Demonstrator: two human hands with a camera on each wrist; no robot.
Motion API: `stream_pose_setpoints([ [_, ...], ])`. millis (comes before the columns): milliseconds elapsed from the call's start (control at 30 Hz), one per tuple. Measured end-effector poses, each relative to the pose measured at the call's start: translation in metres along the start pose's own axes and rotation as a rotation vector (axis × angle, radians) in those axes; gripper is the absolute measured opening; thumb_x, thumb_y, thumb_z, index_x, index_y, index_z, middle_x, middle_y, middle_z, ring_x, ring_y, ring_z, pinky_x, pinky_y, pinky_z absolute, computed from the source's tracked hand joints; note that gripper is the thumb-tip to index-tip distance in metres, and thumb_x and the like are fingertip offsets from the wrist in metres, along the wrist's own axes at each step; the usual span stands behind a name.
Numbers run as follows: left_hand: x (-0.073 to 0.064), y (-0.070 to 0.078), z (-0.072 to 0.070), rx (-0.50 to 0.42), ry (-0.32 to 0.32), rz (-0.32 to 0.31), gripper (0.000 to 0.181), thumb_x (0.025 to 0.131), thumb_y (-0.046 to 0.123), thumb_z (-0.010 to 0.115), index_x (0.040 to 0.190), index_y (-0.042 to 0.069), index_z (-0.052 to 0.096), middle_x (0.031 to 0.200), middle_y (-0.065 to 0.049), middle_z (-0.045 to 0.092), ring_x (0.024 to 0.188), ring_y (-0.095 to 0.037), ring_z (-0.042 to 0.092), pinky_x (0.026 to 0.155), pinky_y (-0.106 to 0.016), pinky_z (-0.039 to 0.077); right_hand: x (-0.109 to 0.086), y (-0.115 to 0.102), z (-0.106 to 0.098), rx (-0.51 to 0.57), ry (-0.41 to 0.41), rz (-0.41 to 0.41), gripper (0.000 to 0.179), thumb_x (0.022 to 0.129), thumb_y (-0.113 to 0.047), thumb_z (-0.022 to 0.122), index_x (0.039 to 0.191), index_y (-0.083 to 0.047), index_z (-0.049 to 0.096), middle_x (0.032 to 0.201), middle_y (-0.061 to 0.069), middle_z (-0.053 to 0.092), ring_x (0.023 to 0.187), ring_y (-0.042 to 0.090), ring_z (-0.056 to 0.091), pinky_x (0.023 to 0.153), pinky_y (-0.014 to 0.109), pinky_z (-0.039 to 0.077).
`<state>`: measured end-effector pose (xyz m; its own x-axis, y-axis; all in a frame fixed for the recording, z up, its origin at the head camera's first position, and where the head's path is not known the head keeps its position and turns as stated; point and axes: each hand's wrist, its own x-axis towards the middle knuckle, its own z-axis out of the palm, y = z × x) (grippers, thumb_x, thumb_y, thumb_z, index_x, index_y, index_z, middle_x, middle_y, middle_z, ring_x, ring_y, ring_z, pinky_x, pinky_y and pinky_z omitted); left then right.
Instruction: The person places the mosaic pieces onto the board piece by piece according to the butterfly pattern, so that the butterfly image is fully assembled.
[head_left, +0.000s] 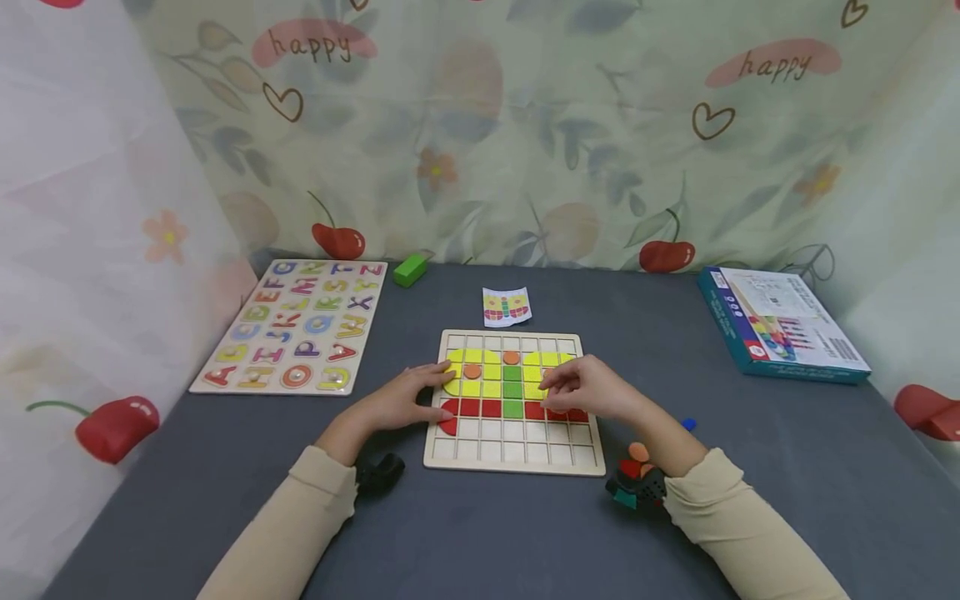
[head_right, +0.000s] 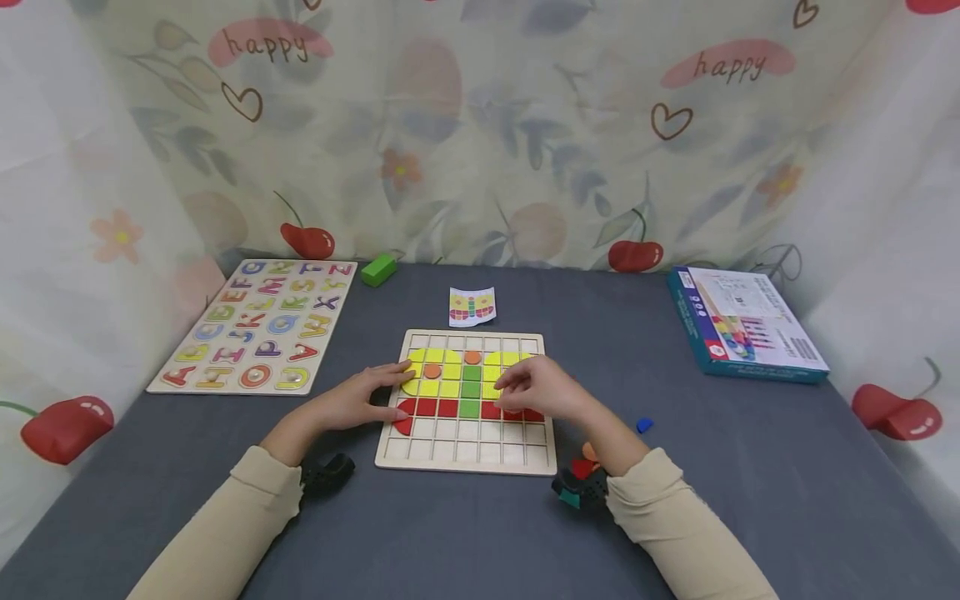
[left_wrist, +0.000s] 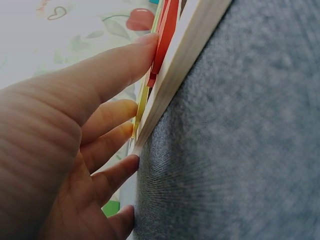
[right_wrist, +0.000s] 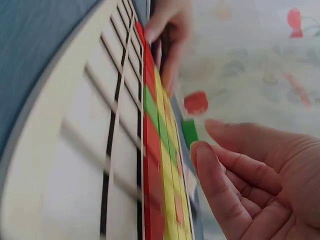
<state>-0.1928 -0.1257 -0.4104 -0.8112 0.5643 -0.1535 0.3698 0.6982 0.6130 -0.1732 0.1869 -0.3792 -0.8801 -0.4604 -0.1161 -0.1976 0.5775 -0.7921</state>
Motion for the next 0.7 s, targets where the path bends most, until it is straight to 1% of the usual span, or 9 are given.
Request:
stream_pose_setpoints([
  [167,-0.001,0.0,-0.001,-0.001,-0.004,0.0,0.068,0.084,0.036,0.068,0.142,0.013,0.041,0.154,-0.002,0.026,0.145,-0.025,0.015,0.117,-0.05,0.005,-0.019,0.015,-0.02,0.009,-0.007,0.041,0.033,0.081,-0.016,0.071,0.107,0.005,0.066,0.083,0.006,0.068,0.07,0.013,0.058,0.065,0.025,0.051],
  [367,-0.001,0.0,-0.001,0.0,-0.003,-0.004,0.069,0.083,0.037,0.068,0.142,0.014,0.04,0.155,-0.002,0.026,0.145,-0.025,0.015,0.117,-0.05,0.005,-0.048,0.029,-0.038,0.035,-0.06,0.081,0.039,0.082,-0.02,0.072,0.112,0.005,0.064,0.09,0.01,0.068,0.073,0.011,0.059,0.069,0.022,0.052],
  [500,-0.002,0.001,-0.002,-0.002,-0.004,-0.011,0.07,0.083,0.038,0.068,0.143,0.014,0.04,0.155,-0.002,0.025,0.145,-0.025,0.015,0.117,-0.05,0.005,-0.064,0.04,-0.045,0.038,-0.113,0.079,0.04,0.083,-0.021,0.07,0.113,0.005,0.063,0.097,0.014,0.068,0.075,0.009,0.059,0.07,0.02,0.051],
  [600,-0.002,0.001,-0.002,-0.001,-0.002,-0.007,0.07,0.083,0.038,0.068,0.142,0.014,0.04,0.155,-0.002,0.025,0.145,-0.025,0.015,0.117,-0.05,0.005,-0.074,0.047,-0.048,0.053,-0.145,0.077,0.038,0.085,-0.018,0.067,0.115,0.007,0.061,0.1,0.017,0.068,0.076,0.009,0.06,0.07,0.02,0.052],
  [700,-0.002,0.002,-0.002,-0.003,-0.005,-0.005,0.07,0.083,0.038,0.068,0.142,0.013,0.04,0.155,-0.002,0.025,0.145,-0.025,0.015,0.117,-0.05,0.005,-0.081,0.054,-0.05,0.046,-0.147,0.091,0.037,0.086,-0.017,0.067,0.115,0.006,0.061,0.096,0.015,0.066,0.074,0.009,0.059,0.071,0.02,0.051],
])
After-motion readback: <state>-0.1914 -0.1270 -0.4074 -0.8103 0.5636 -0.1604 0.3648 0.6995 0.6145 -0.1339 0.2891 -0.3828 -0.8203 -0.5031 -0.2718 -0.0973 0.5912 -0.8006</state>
